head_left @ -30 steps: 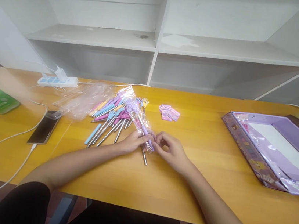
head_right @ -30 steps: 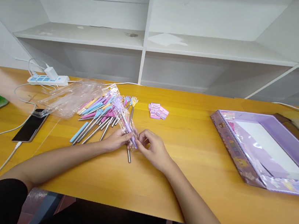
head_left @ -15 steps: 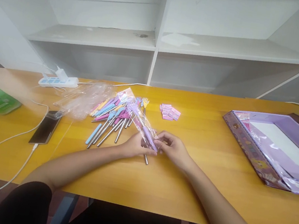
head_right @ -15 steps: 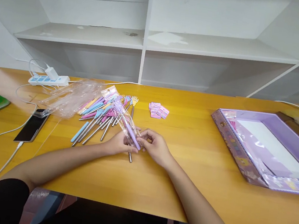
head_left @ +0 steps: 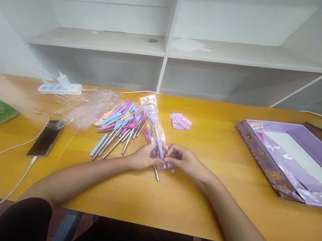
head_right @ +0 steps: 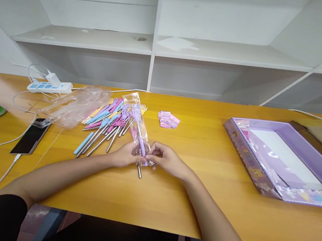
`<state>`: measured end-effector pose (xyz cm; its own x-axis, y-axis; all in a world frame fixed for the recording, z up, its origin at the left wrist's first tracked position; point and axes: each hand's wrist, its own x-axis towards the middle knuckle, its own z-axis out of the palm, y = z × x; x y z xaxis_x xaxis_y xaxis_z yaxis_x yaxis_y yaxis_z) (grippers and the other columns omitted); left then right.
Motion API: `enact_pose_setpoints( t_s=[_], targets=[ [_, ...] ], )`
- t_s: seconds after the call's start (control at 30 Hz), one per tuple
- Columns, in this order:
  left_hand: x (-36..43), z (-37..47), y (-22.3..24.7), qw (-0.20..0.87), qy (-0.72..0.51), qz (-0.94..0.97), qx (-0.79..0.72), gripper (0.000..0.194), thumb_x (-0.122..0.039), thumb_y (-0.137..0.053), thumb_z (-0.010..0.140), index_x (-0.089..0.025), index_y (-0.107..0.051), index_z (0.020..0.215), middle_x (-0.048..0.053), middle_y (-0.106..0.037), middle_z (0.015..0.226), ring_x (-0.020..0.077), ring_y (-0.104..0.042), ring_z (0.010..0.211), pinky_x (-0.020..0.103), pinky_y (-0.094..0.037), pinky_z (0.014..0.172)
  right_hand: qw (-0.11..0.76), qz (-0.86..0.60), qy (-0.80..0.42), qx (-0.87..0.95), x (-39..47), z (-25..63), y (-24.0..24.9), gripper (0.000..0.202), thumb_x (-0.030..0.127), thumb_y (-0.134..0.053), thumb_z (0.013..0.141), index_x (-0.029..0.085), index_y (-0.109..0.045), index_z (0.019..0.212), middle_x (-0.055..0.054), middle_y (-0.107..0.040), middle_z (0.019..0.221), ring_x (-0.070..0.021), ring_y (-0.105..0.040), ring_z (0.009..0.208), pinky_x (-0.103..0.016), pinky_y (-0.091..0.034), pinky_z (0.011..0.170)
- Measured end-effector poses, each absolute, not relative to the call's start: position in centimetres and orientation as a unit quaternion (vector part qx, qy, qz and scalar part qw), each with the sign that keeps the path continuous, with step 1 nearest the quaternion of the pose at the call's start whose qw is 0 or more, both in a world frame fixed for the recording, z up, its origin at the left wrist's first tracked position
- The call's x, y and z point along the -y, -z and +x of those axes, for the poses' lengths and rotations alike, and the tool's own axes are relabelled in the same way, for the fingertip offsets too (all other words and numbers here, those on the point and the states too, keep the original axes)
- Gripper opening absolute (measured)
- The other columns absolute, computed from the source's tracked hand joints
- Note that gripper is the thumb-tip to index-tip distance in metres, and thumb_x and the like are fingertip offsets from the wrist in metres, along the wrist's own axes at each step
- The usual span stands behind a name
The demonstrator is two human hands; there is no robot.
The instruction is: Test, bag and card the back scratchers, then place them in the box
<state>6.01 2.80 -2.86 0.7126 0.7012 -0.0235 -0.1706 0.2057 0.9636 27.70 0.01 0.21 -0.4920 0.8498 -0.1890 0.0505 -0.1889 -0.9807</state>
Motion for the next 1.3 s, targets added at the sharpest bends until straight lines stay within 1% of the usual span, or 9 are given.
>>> enact_pose_setpoints(
  t_s=[0.2,0.33,0.6,0.73,0.93,1.03,1.13,1.23,1.3],
  targets=[
    [-1.8,6.2,3.3,0.744,-0.252,0.585,-0.202,0.05,-0.044,-0.09,0.08,-0.018,-0.061,0.11,0.007,-0.072,0.101,0.0225,-0.071,0.095,0.037,-0.056,0.088,0.25,-0.42,-0.641,0.592,0.2,28.7,-0.8,0.046,0.052,-0.093,0.072,0.018,-0.062,0.07,-0.003,-0.074,0.075,-0.0137,-0.065,0.061,-0.027,-0.053,0.054],
    [-1.3,6.1,2.9,0.716,-0.224,0.631,-0.199,0.038,-0.036,-0.084,0.087,-0.019,-0.06,0.113,0.008,-0.072,0.104,0.0225,-0.072,0.098,0.037,-0.056,0.089,0.224,-0.424,-0.629,0.612,0.5,29.0,-1.3,0.046,0.05,-0.095,0.07,0.018,-0.063,0.07,0.0,-0.07,0.072,-0.0144,-0.064,0.064,-0.029,-0.052,0.063],
    [-2.1,5.3,0.9,0.602,-0.113,0.767,-0.191,0.036,-0.043,-0.073,0.096,-0.019,-0.064,0.121,0.008,-0.073,0.1,0.0202,-0.072,0.084,0.031,-0.055,0.074,0.39,-0.442,-0.559,0.583,0.5,27.4,-1.1,0.044,0.065,-0.071,0.091,0.023,-0.06,0.102,0.002,-0.061,0.08,-0.0147,-0.054,0.064,-0.03,-0.045,0.06],
    [-2.1,5.2,0.4,0.493,-0.154,0.847,-0.124,0.032,-0.046,-0.053,0.106,-0.019,-0.071,0.104,0.01,-0.072,0.104,0.0205,-0.068,0.09,0.031,-0.051,0.082,0.434,-0.473,-0.524,0.559,0.6,27.1,-0.1,0.045,0.067,-0.071,0.09,0.024,-0.063,0.094,0.003,-0.051,0.074,-0.0129,-0.042,0.059,-0.029,-0.037,0.054],
    [-2.1,4.2,0.4,0.381,-0.217,0.869,-0.23,0.047,-0.043,-0.037,0.109,-0.021,-0.063,0.076,0.006,-0.064,0.078,0.0198,-0.061,0.075,0.031,-0.045,0.077,0.468,-0.516,-0.518,0.496,0.0,28.0,1.4,0.048,0.069,-0.069,0.089,0.025,-0.053,0.083,0.004,-0.044,0.065,-0.0134,-0.04,0.055,-0.028,-0.034,0.051],
    [-2.2,4.0,0.9,0.381,-0.336,0.808,-0.3,0.04,-0.042,-0.038,0.109,-0.021,-0.06,0.083,0.005,-0.062,0.082,0.0201,-0.059,0.08,0.033,-0.046,0.082,0.421,-0.504,-0.556,0.511,0.0,28.0,0.9,0.047,0.067,-0.071,0.088,0.024,-0.055,0.083,0.003,-0.049,0.066,-0.013,-0.044,0.054,-0.028,-0.036,0.05],
    [-2.4,4.5,1.8,0.406,-0.458,0.715,-0.338,0.02,-0.041,-0.052,0.105,-0.021,-0.055,0.108,0.005,-0.061,0.099,0.0183,-0.058,0.087,0.032,-0.048,0.084,0.323,-0.44,-0.631,0.551,0.6,27.4,-0.1,0.048,0.066,-0.074,0.087,0.021,-0.062,0.093,0.003,-0.057,0.07,-0.0122,-0.05,0.053,-0.028,-0.041,0.05],
    [-2.7,4.9,2.3,0.453,-0.498,0.669,-0.313,0.032,-0.033,-0.062,0.101,-0.023,-0.048,0.128,0.007,-0.059,0.114,0.0178,-0.062,0.097,0.033,-0.052,0.09,0.244,-0.393,-0.674,0.577,1.3,26.5,-0.5,0.049,0.065,-0.075,0.089,0.018,-0.062,0.097,0.001,-0.062,0.074,-0.0121,-0.057,0.057,-0.027,-0.047,0.055],
    [-2.9,5.0,2.3,0.45,-0.486,0.681,-0.313,0.028,-0.028,-0.061,0.1,-0.023,-0.055,0.126,0.008,-0.06,0.118,0.0191,-0.063,0.104,0.035,-0.052,0.096,0.211,-0.37,-0.687,0.589,1.6,26.0,-0.4,0.049,0.064,-0.076,0.089,0.018,-0.062,0.096,0.001,-0.063,0.076,-0.012,-0.059,0.06,-0.027,-0.049,0.058]
  ],
)
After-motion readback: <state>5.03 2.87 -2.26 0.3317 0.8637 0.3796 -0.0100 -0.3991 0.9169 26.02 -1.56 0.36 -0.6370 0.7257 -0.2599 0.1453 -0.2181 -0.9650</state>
